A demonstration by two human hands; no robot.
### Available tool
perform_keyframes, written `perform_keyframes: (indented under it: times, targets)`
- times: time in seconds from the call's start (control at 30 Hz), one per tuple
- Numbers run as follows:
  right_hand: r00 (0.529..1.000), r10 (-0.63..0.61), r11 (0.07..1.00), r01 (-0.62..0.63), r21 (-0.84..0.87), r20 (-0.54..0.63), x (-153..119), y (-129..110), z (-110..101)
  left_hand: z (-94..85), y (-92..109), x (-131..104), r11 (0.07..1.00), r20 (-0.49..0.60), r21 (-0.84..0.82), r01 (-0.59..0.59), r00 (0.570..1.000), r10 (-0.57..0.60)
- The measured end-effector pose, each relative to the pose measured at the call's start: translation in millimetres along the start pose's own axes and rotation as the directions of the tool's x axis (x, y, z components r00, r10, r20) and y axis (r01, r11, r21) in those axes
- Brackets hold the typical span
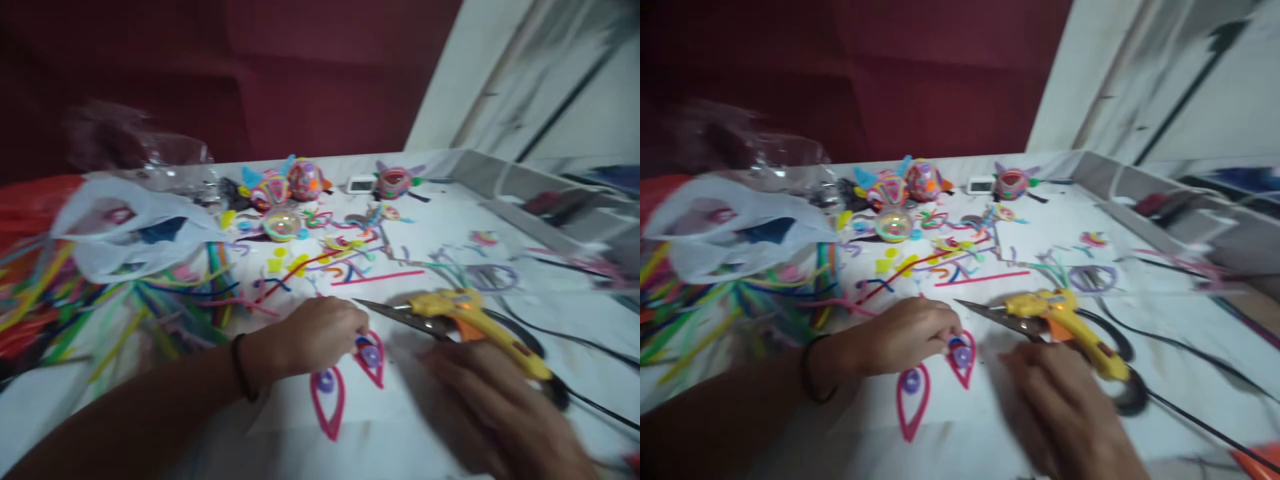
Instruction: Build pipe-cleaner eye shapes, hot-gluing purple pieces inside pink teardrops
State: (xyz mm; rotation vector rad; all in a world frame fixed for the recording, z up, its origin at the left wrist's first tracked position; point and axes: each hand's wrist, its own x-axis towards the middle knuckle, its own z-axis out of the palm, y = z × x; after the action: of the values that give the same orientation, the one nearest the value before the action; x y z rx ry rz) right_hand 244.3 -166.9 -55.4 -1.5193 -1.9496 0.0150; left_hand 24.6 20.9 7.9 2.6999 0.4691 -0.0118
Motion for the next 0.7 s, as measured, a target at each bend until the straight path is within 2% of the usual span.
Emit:
perform_keyframes:
  times: [0.03,0.1,0.17,0.47,0.7]
  targets:
    - [0.996,-0.054,0.998,0.055,-0.008,0.066,11.6,-10.4,1.1,1.0,-1.4,1.0,1.0,-0.013,-0.005,-0.004,1.0,0.004]
    - [0.997,-0.073,0.996,0.073,-0.047,-0.002,33.1,-25.7,7.3,2.8,-2.8,2.1,0.999,-0.041,0.004,-0.032,0.999,0.032]
    - [0.995,-0.095,0.993,0.097,-0.068,0.03,45.4,-34.3,13.0,3.9,-2.9,2.6,0.999,-0.036,0.003,-0.036,0.999,0.036]
    - [0.983,-0.157,0.962,0.174,-0.213,0.093,55.7,-38.0,18.4,4.9,-4.8,5.6,0.991,-0.014,-0.126,0.055,0.998,-0.058]
    - [0.983,-0.146,0.949,0.17,-0.266,0.109,58.5,-37.1,24.7,4.6,-3.5,4.3,0.989,0.004,-0.138,0.049,0.999,-0.049]
